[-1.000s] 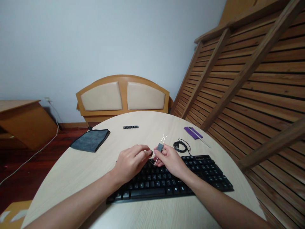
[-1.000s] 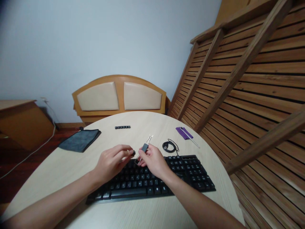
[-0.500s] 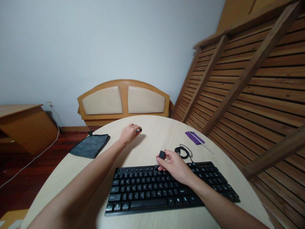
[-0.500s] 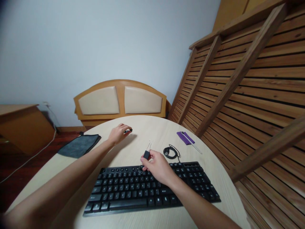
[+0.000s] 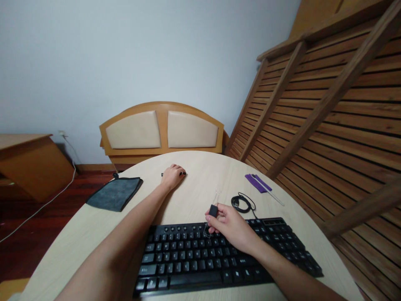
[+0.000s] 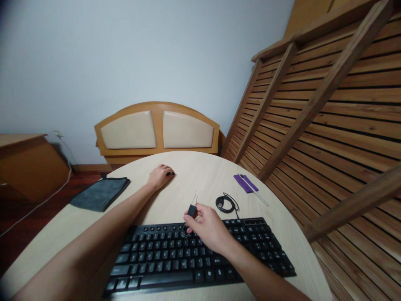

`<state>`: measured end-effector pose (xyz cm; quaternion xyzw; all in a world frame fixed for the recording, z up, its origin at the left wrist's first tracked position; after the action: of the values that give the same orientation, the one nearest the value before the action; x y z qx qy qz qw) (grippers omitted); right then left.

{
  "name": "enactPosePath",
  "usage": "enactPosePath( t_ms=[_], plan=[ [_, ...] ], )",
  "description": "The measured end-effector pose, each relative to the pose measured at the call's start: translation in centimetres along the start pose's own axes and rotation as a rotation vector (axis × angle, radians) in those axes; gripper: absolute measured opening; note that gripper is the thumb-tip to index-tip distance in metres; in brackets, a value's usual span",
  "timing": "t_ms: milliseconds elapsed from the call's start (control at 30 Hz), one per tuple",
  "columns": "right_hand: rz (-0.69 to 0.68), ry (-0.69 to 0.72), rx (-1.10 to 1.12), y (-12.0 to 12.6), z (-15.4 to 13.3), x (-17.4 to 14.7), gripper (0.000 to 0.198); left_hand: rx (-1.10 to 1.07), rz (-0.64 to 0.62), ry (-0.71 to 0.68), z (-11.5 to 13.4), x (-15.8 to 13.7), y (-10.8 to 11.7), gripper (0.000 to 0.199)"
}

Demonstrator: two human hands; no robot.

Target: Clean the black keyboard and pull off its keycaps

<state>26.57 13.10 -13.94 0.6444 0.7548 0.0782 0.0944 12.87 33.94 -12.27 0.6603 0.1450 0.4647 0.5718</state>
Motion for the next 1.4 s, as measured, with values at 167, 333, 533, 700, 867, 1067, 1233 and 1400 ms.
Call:
enactPosePath(
  t_ms=[167,333,533,700,867,1067,1233,1400],
  plan=[
    [-0.003,-0.01,0.003,0.0,0.2,0.0,0.033,-0.011,0.03,0.041,-0.5,-0.1,-0.1,0.017],
    [-0.003,-0.005,0.007,0.0,0.0,0.0,0.032,-0.032,0.051,0.059,-0.7,-0.3,-0.2,0.019],
    [-0.012,-0.014,0.03,-0.1,0.0,-0.1,0.029,-0.06,0.051,0.035,-0.4,-0.4,-0.2,0.02],
    [-0.012,-0.024,0.04,-0.1,0.2,-0.1,0.03,-0.07,0.05,0.043,-0.4,-0.2,-0.5,0.019],
    [-0.018,-0.027,0.056,-0.2,0.3,-0.1,0.031,-0.071,0.049,0.061,-0.6,-0.2,-0.8,0.019],
    [-0.029,-0.043,0.062,-0.3,0.4,0.0,0.037,-0.07,0.04,0.092,-0.8,-0.2,-0.8,0.019],
    [-0.049,-0.035,0.064,-0.4,0.1,-0.1,0.041,-0.073,0.04,0.107,-1.0,-0.3,-0.8,0.019],
    [-0.031,-0.011,0.027,0.4,-0.7,-0.2,0.044,-0.077,0.048,0.109,-0.9,-0.4,-0.8,0.018]
  ],
)
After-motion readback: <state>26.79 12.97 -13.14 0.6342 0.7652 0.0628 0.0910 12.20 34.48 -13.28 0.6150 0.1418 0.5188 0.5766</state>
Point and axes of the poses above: each hand's wrist, its own x-axis towards the middle knuckle, its own y-axis out of the back of the hand, z = x × y, the point moved 10 cm from there along x, towards the middle knuckle, and after that the axes turned 1 degree about -x, right-handed, at the moved point
